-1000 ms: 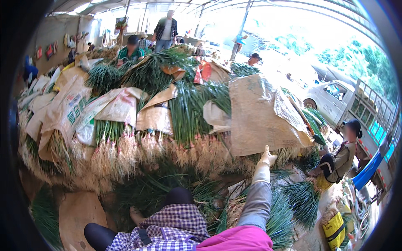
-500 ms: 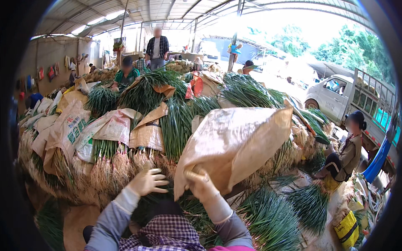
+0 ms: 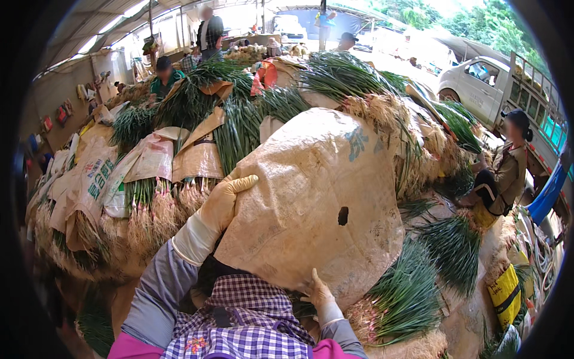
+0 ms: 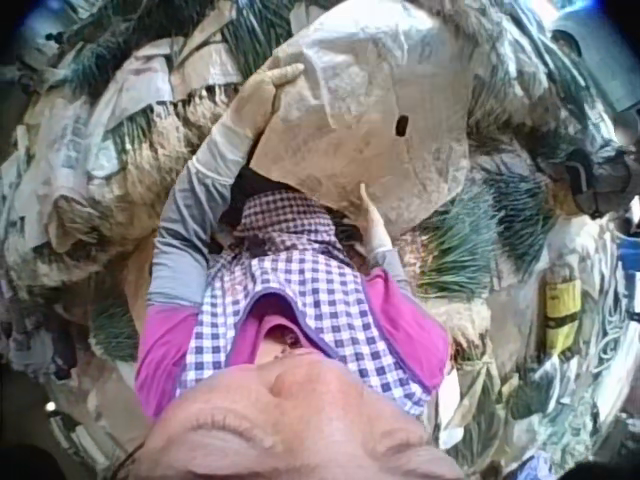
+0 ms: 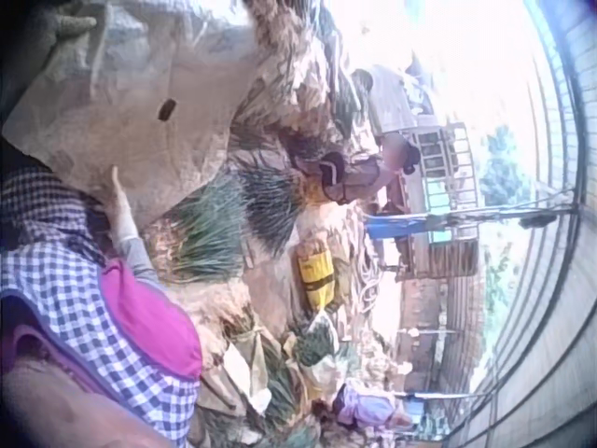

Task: The person bundles and sorts large quantities of scallions by hand, wrapping them in paper and placing them onto a large pile.

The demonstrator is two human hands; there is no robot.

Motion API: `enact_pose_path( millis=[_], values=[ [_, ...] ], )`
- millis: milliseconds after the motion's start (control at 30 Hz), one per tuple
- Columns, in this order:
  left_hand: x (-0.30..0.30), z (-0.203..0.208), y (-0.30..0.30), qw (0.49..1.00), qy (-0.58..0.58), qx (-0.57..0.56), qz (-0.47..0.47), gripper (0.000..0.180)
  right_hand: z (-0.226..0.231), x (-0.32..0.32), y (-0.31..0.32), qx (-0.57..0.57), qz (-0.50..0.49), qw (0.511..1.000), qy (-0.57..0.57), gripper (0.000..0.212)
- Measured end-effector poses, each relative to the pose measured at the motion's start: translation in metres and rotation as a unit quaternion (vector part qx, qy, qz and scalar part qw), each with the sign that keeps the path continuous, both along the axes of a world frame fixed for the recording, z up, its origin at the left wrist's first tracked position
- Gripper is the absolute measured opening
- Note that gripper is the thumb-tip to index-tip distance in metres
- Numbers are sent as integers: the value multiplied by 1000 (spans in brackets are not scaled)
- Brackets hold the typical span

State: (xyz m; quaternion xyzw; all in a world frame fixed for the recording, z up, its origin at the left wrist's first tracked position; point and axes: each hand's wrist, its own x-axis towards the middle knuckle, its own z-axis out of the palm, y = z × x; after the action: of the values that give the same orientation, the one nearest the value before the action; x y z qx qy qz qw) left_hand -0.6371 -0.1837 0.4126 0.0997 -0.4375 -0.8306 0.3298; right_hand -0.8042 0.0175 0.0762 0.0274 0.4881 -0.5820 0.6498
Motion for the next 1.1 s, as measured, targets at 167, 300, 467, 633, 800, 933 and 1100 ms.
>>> enact_pose_path(
  millis=[167,300,467,633,800,933,1100],
  values=[
    [41,39,-3,997,10,-66,49,31,-69,42,18,37,-7,998,-58,83],
    [70,57,1,992,20,-75,101,23,-114,63,53,-101,24,987,-121,85],
    [102,68,3,974,61,-165,141,31,-103,71,62,-12,-17,992,-128,73],
    [175,97,-2,970,89,-152,165,32,-56,58,12,-93,-130,986,44,62],
    [321,140,3,857,-54,-340,383,29,88,58,-91,-381,-125,880,256,49],
    [531,147,34,796,-61,-265,541,20,280,173,-162,-516,-16,705,486,44],
    [765,113,229,506,-147,-245,814,38,343,372,-213,-645,166,711,226,37]
  ],
)
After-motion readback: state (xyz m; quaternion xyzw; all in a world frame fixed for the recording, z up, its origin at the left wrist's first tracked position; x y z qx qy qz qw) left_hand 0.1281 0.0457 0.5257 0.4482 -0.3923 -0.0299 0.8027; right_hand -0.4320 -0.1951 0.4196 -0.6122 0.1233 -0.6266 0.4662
